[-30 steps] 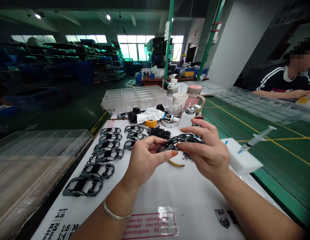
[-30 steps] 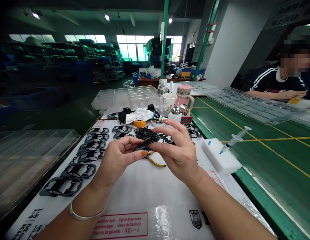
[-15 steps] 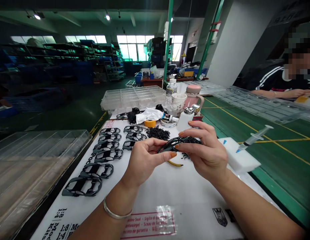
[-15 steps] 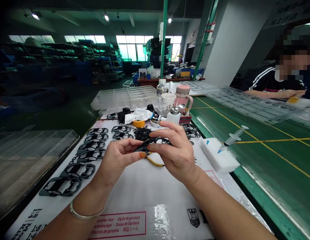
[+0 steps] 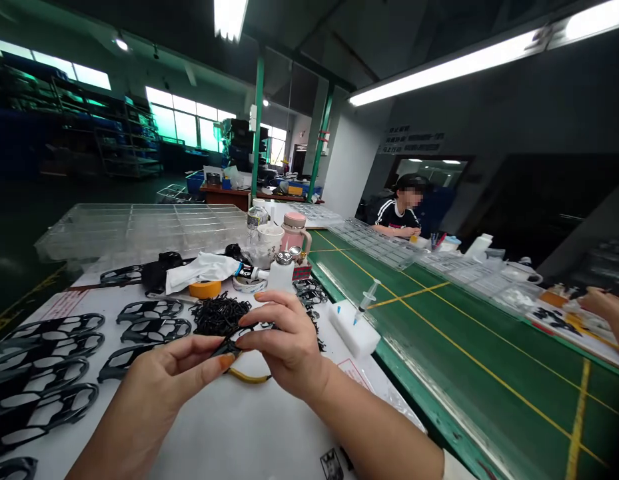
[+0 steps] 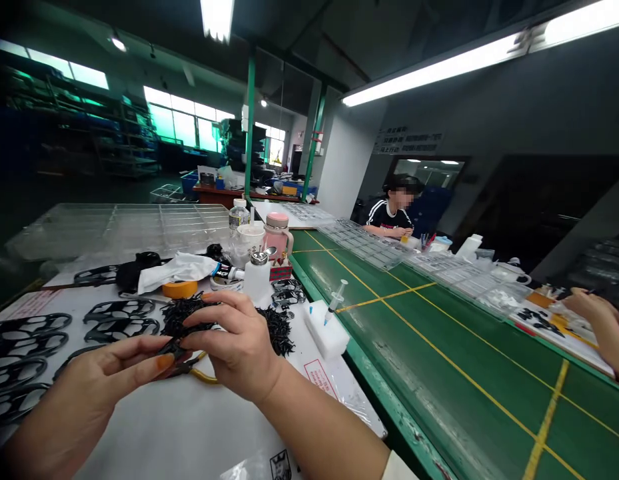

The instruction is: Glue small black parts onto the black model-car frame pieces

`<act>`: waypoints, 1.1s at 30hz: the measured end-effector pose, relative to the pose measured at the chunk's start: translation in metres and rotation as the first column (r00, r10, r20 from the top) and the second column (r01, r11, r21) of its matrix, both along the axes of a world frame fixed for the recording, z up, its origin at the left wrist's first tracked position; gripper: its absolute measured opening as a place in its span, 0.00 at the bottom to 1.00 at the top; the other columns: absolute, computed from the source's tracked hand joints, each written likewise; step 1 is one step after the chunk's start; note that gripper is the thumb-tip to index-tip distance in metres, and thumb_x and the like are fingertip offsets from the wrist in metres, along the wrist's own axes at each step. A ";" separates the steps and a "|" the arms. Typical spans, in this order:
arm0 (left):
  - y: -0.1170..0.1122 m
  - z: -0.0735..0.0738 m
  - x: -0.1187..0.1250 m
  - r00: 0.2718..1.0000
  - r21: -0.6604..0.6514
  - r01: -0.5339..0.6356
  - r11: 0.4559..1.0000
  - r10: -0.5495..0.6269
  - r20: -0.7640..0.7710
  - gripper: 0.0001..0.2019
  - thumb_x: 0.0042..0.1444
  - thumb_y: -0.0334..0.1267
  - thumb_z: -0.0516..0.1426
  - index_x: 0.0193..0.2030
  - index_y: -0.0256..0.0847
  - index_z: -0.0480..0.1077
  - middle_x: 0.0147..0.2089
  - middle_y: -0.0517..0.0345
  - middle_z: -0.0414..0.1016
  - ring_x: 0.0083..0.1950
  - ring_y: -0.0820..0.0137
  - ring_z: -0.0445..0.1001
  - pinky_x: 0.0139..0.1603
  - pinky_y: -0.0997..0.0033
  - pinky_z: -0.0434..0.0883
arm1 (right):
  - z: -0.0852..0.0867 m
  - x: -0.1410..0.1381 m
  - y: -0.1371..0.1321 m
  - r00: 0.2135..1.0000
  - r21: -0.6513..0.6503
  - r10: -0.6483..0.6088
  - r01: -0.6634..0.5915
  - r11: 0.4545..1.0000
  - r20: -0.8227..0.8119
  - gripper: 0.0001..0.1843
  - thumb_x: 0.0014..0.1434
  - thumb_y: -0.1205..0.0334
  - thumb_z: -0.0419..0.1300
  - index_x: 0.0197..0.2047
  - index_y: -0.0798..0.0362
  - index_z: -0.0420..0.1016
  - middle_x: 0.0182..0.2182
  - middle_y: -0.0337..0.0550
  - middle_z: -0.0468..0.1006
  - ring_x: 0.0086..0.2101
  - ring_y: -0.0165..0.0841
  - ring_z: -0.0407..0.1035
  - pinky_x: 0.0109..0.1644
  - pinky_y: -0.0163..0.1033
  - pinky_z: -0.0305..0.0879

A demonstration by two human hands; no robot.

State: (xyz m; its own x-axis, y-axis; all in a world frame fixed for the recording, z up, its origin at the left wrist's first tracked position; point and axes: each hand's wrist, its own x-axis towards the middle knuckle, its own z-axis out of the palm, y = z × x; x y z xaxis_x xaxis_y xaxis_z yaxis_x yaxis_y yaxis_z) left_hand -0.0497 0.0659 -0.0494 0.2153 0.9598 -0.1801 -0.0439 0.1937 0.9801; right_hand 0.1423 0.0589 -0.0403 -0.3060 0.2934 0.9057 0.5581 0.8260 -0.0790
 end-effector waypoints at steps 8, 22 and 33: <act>0.000 0.003 0.001 0.995 0.095 -0.093 0.991 0.089 0.048 0.22 0.36 0.44 0.71 0.39 0.38 0.77 0.38 0.51 0.81 0.42 0.56 0.80 0.42 0.62 0.78 | -0.005 -0.004 0.001 1.000 -0.039 0.026 -0.026 0.999 0.009 0.10 0.61 0.70 0.56 0.41 0.46 0.75 0.41 0.40 0.79 0.52 0.35 0.69 0.59 0.47 0.69; -0.009 -0.001 0.000 0.804 0.932 0.119 0.343 0.518 -0.293 0.23 0.53 0.25 0.61 0.55 0.44 0.66 0.52 0.52 0.75 0.55 0.63 0.73 0.58 0.60 0.71 | -0.009 0.012 0.009 0.955 -0.301 -0.020 -0.073 0.951 -0.295 0.19 0.62 0.61 0.60 0.56 0.46 0.70 0.53 0.47 0.72 0.53 0.41 0.66 0.47 0.46 0.72; -0.009 0.001 0.001 0.753 0.915 0.389 0.103 0.537 -0.381 0.17 0.57 0.19 0.54 0.50 0.40 0.67 0.52 0.54 0.76 0.56 0.65 0.71 0.58 0.59 0.72 | -0.002 0.010 0.005 0.992 -0.347 0.011 -0.054 0.936 -0.125 0.03 0.60 0.67 0.61 0.37 0.49 0.76 0.37 0.40 0.79 0.50 0.38 0.67 0.56 0.46 0.64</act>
State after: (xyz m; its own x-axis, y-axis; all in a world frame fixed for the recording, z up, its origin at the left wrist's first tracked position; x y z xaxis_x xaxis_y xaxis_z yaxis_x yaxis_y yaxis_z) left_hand -0.0483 0.0568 -0.0488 0.4402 0.3655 0.8201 0.5629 -0.8240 0.0651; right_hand 0.1523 0.0637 -0.0425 -0.2166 0.5892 0.7784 0.5003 0.7516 -0.4298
